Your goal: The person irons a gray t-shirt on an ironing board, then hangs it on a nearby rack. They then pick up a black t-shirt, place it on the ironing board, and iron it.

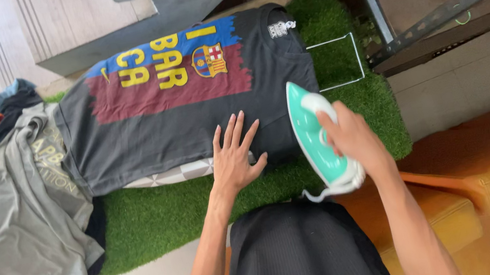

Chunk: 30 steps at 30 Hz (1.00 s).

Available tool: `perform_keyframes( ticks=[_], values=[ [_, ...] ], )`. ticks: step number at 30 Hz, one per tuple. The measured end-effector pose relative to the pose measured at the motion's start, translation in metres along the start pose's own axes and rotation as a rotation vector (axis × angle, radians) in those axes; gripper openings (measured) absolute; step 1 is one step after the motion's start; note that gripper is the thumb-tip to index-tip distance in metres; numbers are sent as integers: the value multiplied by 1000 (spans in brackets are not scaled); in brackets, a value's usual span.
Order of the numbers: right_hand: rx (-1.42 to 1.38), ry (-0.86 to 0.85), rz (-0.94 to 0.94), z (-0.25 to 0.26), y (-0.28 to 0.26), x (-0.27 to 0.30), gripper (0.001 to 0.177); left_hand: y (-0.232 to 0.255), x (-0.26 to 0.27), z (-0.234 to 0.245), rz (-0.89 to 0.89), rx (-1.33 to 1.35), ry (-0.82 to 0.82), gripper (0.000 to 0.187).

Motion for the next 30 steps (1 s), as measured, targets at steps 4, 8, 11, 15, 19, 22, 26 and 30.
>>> perform_keyframes(
  ticks=[4, 8, 11, 15, 19, 22, 26, 30],
  values=[
    [58, 51, 143, 25, -37, -45, 44, 0, 1, -1, 17, 23, 33, 75],
    [95, 93, 223, 38, -56, -52, 44, 4, 0, -5, 90, 25, 130, 63],
    [158, 107, 330, 37, -58, -39, 45, 7, 4, -13, 138, 8, 200, 57],
    [288, -5, 371, 21, -40, -17, 46, 6, 5, -24, 218, -57, 263, 57],
    [333, -86, 483, 9, -24, 14, 46, 5, 8, -30, 283, -109, 340, 61],
    [377, -106, 548, 13, -23, 14, 44, 7, 15, -33, 330, -95, 417, 61],
    [401, -109, 591, 27, -40, -15, 43, 12, 24, -40, 384, -104, 496, 58],
    [455, -25, 655, 36, -67, -46, 44, 16, 32, -47, 436, -61, 574, 57]
  ],
)
Point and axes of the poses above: each hand's wrist, its own x-axis away from the middle knuckle, its own z-axis out of the back of the hand, y = z × x, the point moved 8 cm from there along -x, towards the middle knuckle, and after that the axes turned 12 degrees about x, right-handed, at the moved point
